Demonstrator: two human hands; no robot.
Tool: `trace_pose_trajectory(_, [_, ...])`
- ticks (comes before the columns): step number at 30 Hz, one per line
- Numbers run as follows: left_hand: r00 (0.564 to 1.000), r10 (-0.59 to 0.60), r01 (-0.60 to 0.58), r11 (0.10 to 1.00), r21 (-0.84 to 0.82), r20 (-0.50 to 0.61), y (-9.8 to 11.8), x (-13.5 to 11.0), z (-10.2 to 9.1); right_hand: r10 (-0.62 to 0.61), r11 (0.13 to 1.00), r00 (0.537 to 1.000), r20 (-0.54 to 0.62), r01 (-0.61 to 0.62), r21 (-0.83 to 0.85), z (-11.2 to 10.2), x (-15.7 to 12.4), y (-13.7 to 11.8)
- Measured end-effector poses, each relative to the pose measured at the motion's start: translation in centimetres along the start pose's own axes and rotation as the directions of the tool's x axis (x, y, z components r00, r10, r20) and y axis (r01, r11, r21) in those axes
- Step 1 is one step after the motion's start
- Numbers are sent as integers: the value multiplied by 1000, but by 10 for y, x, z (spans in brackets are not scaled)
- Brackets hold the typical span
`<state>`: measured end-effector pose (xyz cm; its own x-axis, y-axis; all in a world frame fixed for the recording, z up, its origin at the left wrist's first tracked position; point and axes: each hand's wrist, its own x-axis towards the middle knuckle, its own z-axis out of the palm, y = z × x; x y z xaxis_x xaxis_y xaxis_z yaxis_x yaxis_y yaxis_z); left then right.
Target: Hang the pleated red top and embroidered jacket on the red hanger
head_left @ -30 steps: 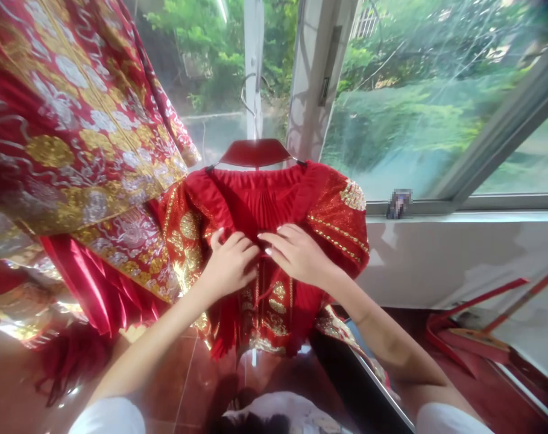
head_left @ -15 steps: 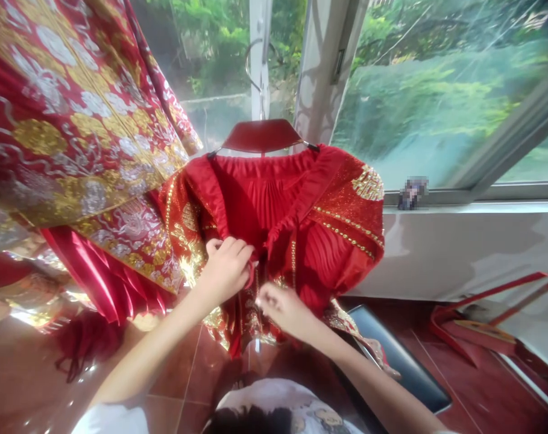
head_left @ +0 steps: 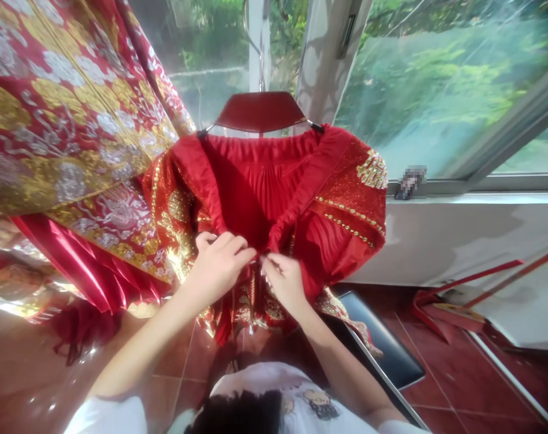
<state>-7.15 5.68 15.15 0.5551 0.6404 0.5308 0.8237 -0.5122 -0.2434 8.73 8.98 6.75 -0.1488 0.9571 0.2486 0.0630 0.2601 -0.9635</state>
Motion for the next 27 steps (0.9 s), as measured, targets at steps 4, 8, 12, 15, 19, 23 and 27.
trace_pose_trajectory(4, [997, -41, 43, 999, 20, -66, -4, -14, -7, 212, 972, 969, 126, -195, -134, 10, -13, 56])
trace_pose_trajectory(8, [994, -94, 96, 995, -39, 53, -18, -33, -16, 290, 944, 936, 201, -244, -223, 8, -33, 90])
trace_pose_trajectory(12, [985, -80, 125, 941, -314, 154, -31, -41, -36, 254, 920, 927, 275, -143, -366, -34, -35, 47])
trace_pose_trajectory(15, [938, -340, 277, 847, -453, -63, -27, -31, -41, -112, 861, 979, -171, 10, -508, -64, -17, -13])
trace_pose_trajectory(19, [608, -725, 621, 688, -375, -324, -21, 9, -10, -551, 768, 603, -577, 97, -633, -64, 35, -57])
trace_pose_trajectory(23, [476, -780, 701, 615, -360, -406, -46, 38, 17, -474, 788, 665, -577, 27, -615, -59, 76, -56])
trace_pose_trajectory(27, [557, -822, 638, 513, -574, -117, -87, 32, -7, -291, 934, 803, -519, 121, -336, -89, 72, -62])
